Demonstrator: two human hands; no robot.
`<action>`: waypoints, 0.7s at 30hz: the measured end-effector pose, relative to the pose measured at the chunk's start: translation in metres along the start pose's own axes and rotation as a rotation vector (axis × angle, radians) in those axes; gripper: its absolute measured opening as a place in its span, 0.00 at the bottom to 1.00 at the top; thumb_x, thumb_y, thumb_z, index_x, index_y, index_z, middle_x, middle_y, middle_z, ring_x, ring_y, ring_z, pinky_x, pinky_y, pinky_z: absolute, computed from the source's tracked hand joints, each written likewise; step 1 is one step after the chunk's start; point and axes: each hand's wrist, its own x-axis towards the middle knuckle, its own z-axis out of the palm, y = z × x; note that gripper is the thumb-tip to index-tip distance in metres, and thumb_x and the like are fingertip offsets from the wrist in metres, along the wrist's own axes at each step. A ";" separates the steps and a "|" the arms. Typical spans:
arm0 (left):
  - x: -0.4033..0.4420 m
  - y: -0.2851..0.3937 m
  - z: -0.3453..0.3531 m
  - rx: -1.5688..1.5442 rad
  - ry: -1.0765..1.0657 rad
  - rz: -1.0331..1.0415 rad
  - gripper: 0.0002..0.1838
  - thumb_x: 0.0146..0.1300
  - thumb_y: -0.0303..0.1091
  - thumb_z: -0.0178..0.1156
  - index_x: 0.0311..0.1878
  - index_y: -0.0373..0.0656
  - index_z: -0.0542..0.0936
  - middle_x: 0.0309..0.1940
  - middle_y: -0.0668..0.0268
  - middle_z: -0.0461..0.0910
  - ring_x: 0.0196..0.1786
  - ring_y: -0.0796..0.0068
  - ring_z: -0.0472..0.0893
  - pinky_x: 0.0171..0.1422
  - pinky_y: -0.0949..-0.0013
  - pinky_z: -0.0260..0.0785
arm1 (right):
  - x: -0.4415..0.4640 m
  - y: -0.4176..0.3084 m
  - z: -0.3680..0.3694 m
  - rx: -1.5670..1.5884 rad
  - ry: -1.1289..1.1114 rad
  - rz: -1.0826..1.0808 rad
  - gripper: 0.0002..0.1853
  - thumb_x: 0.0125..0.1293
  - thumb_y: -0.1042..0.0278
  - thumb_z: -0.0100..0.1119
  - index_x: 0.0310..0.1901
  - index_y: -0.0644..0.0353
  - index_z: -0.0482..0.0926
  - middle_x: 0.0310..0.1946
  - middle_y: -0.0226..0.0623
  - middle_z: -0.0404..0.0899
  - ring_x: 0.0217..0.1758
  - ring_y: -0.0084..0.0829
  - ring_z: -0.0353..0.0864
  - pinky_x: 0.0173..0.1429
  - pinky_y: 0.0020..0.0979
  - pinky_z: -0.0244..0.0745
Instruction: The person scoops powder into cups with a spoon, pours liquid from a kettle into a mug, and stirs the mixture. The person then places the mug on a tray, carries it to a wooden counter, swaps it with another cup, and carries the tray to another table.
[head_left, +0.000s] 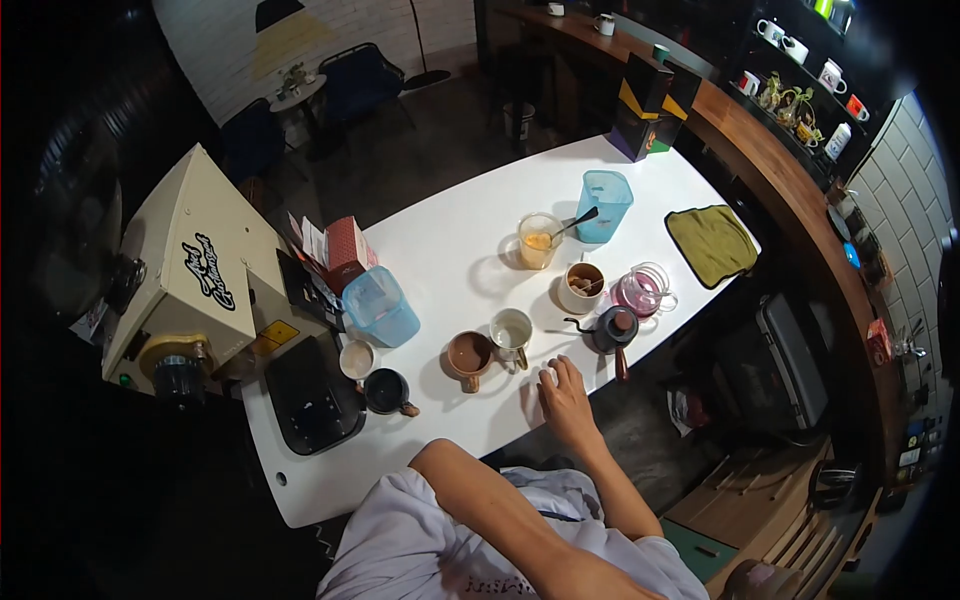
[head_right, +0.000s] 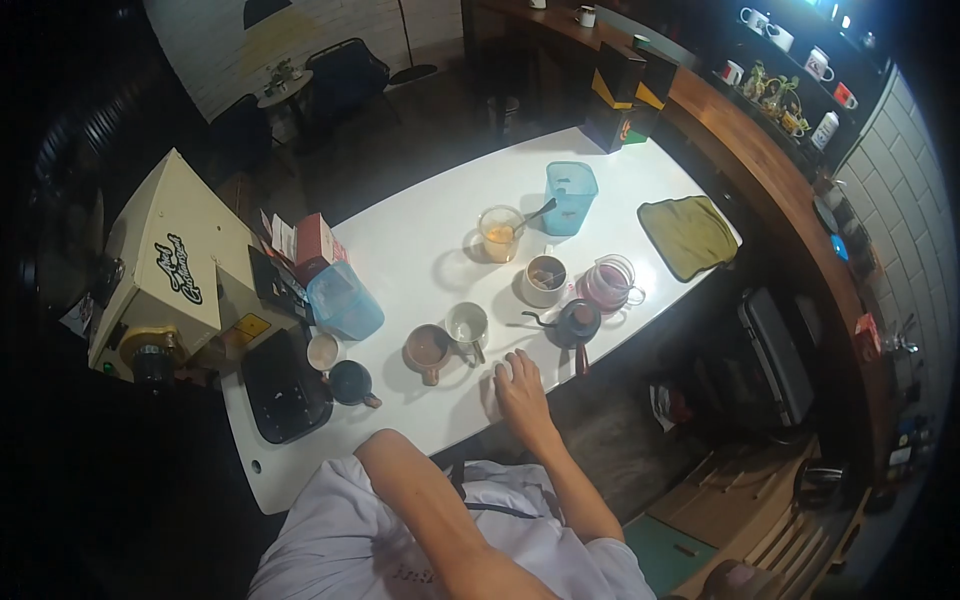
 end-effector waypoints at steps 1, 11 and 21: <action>-0.005 0.006 0.000 0.000 0.000 0.001 0.13 0.75 0.34 0.54 0.49 0.31 0.76 0.43 0.49 0.78 0.48 0.49 0.78 0.55 0.54 0.69 | 0.002 -0.001 0.001 -0.011 -0.006 0.011 0.13 0.64 0.75 0.62 0.49 0.67 0.77 0.57 0.51 0.72 0.69 0.54 0.68 0.68 0.49 0.68; -0.026 0.031 -0.008 0.009 -0.011 0.002 0.13 0.75 0.35 0.53 0.49 0.31 0.75 0.42 0.48 0.78 0.47 0.48 0.78 0.54 0.53 0.69 | 0.024 -0.001 -0.001 -0.066 0.016 0.036 0.11 0.66 0.74 0.62 0.48 0.67 0.77 0.57 0.52 0.72 0.69 0.55 0.68 0.69 0.50 0.68; -0.012 0.018 -0.031 0.010 -0.024 -0.028 0.14 0.75 0.35 0.53 0.48 0.30 0.75 0.41 0.47 0.78 0.46 0.47 0.78 0.53 0.53 0.69 | 0.038 0.011 -0.008 -0.003 0.041 -0.018 0.11 0.59 0.78 0.60 0.44 0.70 0.77 0.55 0.56 0.74 0.68 0.57 0.69 0.67 0.51 0.69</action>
